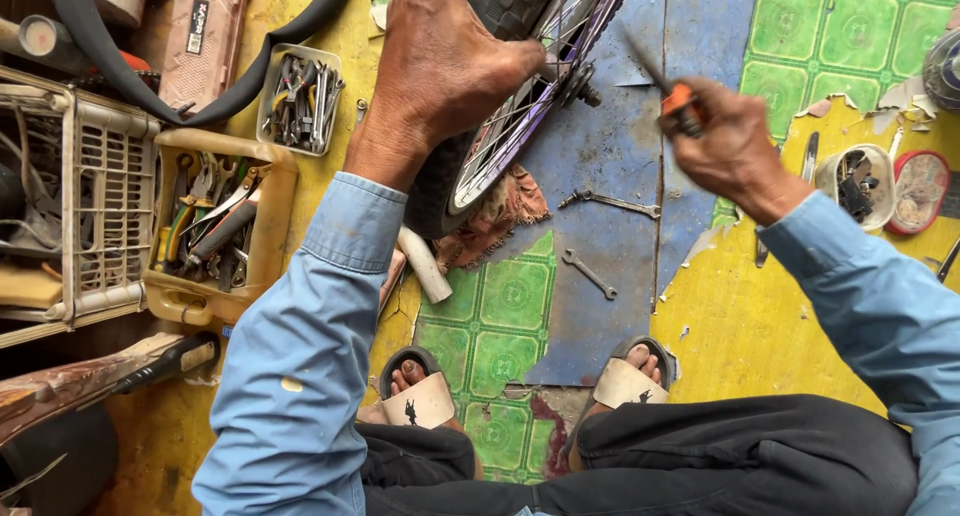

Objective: The person sits on the floor and uses a spoke wrench to tighten the nipples on a bicycle wheel. They rotate the wheel to access different spokes, then briefly stand to retrieve a pump and inflate the tire before returning to adjust the hub area.

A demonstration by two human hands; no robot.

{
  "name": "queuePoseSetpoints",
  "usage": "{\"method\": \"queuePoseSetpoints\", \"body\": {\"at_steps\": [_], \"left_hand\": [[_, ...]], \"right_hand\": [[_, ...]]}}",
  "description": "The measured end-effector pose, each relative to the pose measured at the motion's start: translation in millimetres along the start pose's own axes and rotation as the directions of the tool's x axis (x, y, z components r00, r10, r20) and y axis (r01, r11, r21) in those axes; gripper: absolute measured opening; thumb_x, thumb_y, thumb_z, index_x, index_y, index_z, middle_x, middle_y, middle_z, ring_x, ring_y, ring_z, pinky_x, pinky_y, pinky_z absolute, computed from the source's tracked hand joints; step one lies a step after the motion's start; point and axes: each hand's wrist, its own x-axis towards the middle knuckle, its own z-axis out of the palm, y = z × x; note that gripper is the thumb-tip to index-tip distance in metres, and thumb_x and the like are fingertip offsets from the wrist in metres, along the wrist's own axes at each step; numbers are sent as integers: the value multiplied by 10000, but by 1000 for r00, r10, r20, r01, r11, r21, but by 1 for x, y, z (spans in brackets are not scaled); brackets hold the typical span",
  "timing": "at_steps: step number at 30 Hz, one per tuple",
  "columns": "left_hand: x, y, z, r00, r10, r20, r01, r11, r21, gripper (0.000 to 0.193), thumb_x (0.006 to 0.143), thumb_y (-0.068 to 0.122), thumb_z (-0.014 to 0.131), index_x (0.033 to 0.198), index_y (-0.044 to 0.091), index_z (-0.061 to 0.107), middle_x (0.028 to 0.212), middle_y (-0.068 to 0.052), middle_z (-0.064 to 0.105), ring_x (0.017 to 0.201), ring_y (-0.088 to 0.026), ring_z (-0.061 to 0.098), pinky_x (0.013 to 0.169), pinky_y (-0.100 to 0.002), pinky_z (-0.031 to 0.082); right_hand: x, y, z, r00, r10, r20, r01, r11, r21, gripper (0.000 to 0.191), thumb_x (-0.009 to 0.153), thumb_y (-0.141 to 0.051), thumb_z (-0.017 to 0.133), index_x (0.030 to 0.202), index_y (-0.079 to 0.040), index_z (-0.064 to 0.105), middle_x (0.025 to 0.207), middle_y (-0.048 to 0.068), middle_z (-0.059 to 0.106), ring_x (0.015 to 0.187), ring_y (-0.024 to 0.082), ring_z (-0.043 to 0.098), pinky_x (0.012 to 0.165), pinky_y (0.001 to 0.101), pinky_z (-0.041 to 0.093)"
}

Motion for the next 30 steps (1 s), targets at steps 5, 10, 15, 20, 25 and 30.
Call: {"method": "queuePoseSetpoints", "body": {"at_steps": [5, 10, 15, 20, 25, 30], "left_hand": [[-2, -3, -1, 1000, -1, -4, 1, 1000, -6, 573, 764, 286, 935, 1187, 27, 647, 1069, -178, 721, 976, -372, 720, 900, -462, 567], [-2, -4, -2, 996, 81, -40, -80, 996, 39, 578, 744, 246, 920, 1194, 13, 640, 1087, -192, 704, 995, -388, 704, 902, -474, 552], [-1, -3, -2, 1000, -15, 5, 15, 1000, 0, 556, 787, 278, 931, 1195, 28, 648, 1075, -166, 725, 984, -352, 728, 902, -454, 573], [-2, -1, -3, 1000, -3, 18, 3, 1000, 8, 571, 770, 260, 920, 1207, 20, 641, 1084, -172, 721, 992, -372, 716, 907, -466, 563], [-2, -2, -1, 1000, 17, -4, -17, 1000, 18, 574, 787, 300, 942, 1199, 32, 645, 1090, -172, 708, 984, -373, 713, 902, -461, 565], [-2, -3, -3, 1000, 17, 18, -17, 1000, -19, 562, 784, 236, 870, 1246, 27, 627, 1136, -160, 714, 1048, -370, 712, 950, -463, 564]], "right_hand": [[0, 2, 3, 983, 107, 146, -113, 993, 35, 170, 1021, -135, 630, 1088, 1, 707, 774, 152, 688, 606, 179, 622, 481, 319, 479], [2, -4, 5, 991, -126, -45, 130, 988, 89, 168, 1069, -127, 583, 1030, 11, 670, 794, 75, 664, 720, 99, 615, 577, 298, 480], [4, -11, 7, 968, 175, 178, -157, 981, -115, 188, 1065, -152, 595, 1062, 15, 680, 620, 144, 578, 456, 200, 483, 384, 385, 406], [-1, -15, 9, 992, -4, 129, -2, 999, 40, 172, 1009, -132, 628, 1044, 19, 703, 736, 59, 654, 554, 133, 579, 433, 325, 483], [-3, -14, 5, 998, 49, 42, -48, 999, -22, 270, 994, -137, 673, 1191, 47, 699, 646, 118, 628, 522, 193, 559, 447, 393, 457], [-4, -16, 9, 986, -29, 165, 36, 999, -41, 212, 1005, -138, 639, 1118, 25, 711, 726, 102, 634, 545, 159, 561, 458, 344, 475]]}}
